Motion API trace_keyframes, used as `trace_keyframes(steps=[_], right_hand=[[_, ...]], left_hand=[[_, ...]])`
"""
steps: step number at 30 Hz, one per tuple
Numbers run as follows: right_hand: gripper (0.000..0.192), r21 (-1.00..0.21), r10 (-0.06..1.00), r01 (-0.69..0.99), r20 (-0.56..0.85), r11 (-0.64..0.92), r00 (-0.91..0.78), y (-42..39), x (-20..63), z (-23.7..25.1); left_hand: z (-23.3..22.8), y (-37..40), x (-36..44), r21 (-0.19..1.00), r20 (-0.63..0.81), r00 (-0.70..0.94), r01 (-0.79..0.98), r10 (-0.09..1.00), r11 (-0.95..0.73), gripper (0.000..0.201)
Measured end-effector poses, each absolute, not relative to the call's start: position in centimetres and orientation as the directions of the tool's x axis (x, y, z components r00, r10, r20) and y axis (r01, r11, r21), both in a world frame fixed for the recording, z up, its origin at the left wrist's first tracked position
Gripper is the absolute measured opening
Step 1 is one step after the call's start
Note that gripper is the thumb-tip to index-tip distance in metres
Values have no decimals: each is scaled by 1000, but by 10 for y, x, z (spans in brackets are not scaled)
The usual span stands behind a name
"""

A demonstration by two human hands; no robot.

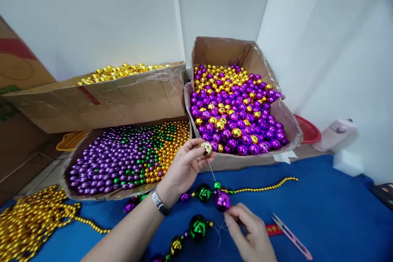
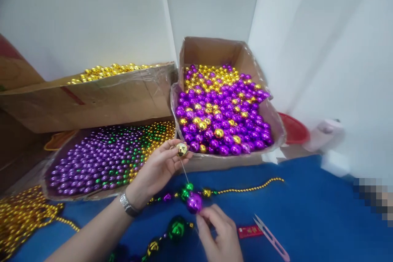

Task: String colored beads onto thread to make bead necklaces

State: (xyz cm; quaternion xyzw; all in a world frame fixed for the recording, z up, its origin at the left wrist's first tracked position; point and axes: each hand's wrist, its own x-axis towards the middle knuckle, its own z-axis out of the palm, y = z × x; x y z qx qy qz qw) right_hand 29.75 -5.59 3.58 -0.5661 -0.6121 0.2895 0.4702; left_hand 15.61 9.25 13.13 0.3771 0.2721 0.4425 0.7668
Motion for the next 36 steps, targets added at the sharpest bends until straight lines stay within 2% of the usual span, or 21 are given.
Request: trace_keyframes(steps=[7,12,21,27,36], right_hand=[[23,-866,969,461,243,195,45,-56,294,36],[21,-868,968,465,237,173,83,-58,296,41],[19,-865,972,475,222,162,73,-63,299,43],[19,-868,982,461,188,182,-32,-65,291,39],[17,-874,983,452,180,180,-43,-63,288,36]], left_hand=[[122,86,149,788,-122,425,-508,897,347,25],[118,87,144,807,-102,453,-483,886,340,27],[112,84,132,849,-82,388,-455,918,268,22],[109,75,128,796,-101,338,-536,936,279,8],[104,69,125,763,-93,323,-585,942,276,10]])
